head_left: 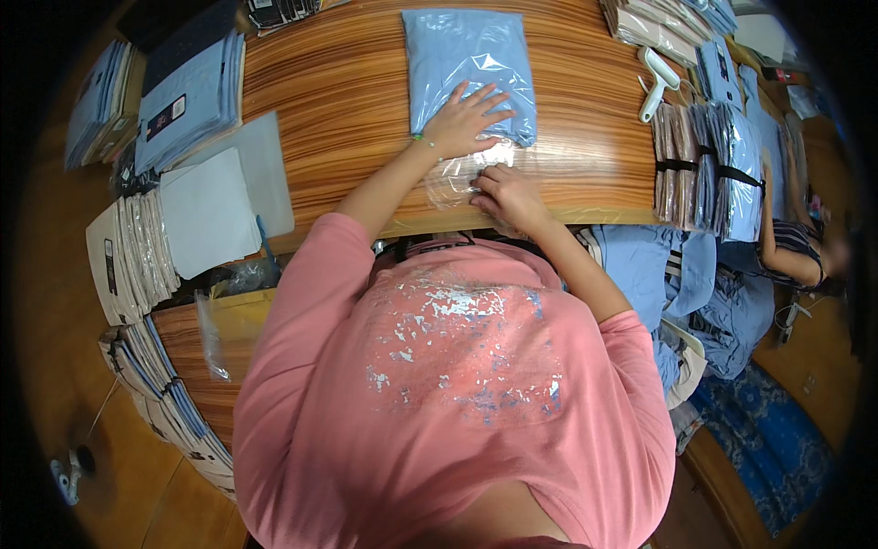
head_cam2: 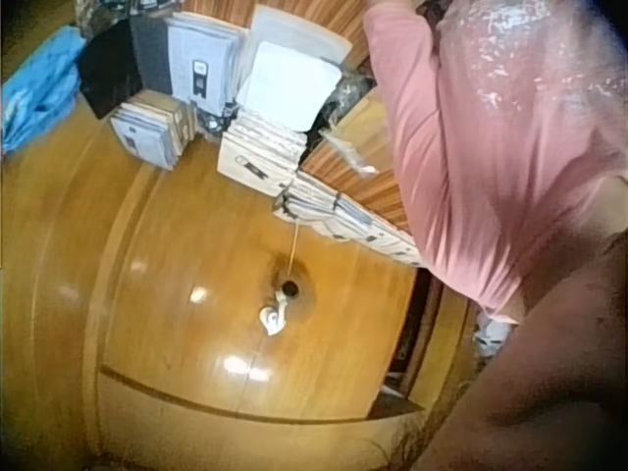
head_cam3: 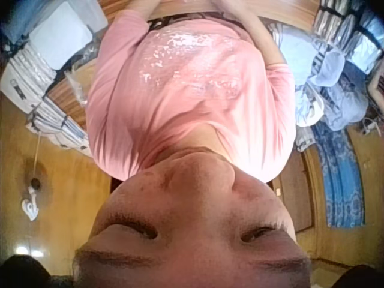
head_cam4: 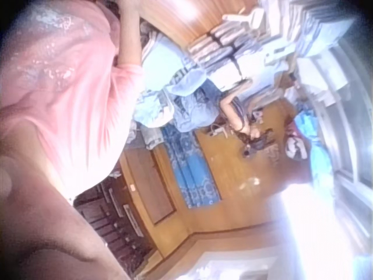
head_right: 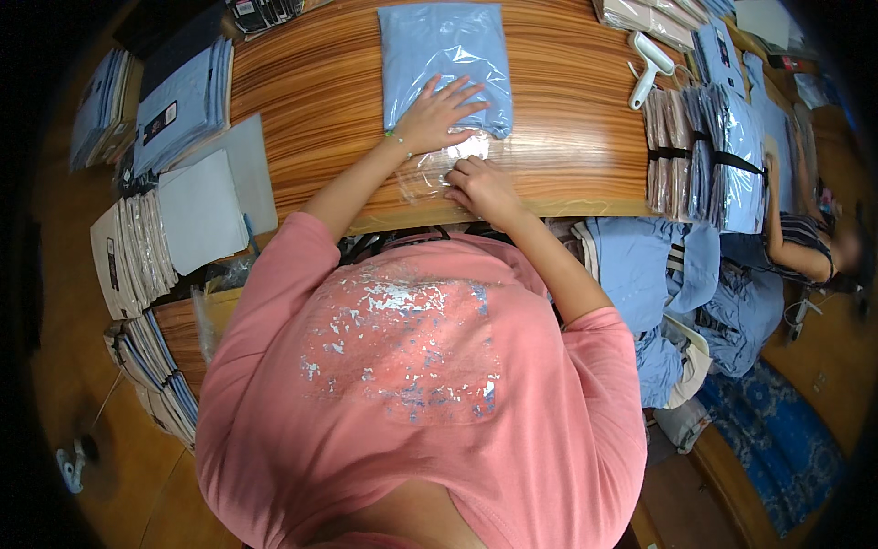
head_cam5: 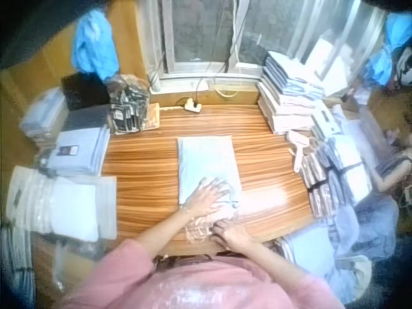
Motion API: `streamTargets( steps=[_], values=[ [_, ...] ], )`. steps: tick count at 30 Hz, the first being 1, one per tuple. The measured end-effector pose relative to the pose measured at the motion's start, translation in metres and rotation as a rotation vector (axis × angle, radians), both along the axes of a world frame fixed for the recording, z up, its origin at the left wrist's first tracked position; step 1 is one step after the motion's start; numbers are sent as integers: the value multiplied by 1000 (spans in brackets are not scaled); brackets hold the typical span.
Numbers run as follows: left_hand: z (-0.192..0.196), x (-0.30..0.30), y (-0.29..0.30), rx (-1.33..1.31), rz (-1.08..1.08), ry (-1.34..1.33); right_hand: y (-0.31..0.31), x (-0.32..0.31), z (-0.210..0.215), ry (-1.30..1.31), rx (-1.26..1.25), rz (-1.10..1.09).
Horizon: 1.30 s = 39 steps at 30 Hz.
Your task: The person folds a light blue button-down shirt around a cardboard insert, places it into a clear plastic bag, seals the bag, and applies a black plastic strap around the packaged shirt.
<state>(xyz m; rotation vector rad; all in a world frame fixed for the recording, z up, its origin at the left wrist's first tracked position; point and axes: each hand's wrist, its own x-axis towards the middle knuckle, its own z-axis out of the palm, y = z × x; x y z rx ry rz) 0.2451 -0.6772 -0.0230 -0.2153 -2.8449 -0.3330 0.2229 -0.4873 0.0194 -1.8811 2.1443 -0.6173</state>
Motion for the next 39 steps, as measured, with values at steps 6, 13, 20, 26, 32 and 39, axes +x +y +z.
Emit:
streamTargets(
  steps=[6, 13, 20, 26, 32, 39],
  values=[
    [1, 0, 1, 7, 11, -8, 5, -9, -11, -13, -39, 28],
    [-3, -1, 1, -6, 40, 2, 7, -2, 23, 118, -121, 85],
    [1, -1, 3, -46, 64, -40, 25, 10, 34, 162, -77, 203],
    [3, -1, 4, -6, 79, -54, 24, -20, 39, 197, -172, 37],
    [3, -1, 4, -25, 62, -62, 35, -50, 24, 289, 130, 56],
    [5, -2, 5, -22, 64, -11, 48, -41, 32, 321, -112, 34]
  ],
)
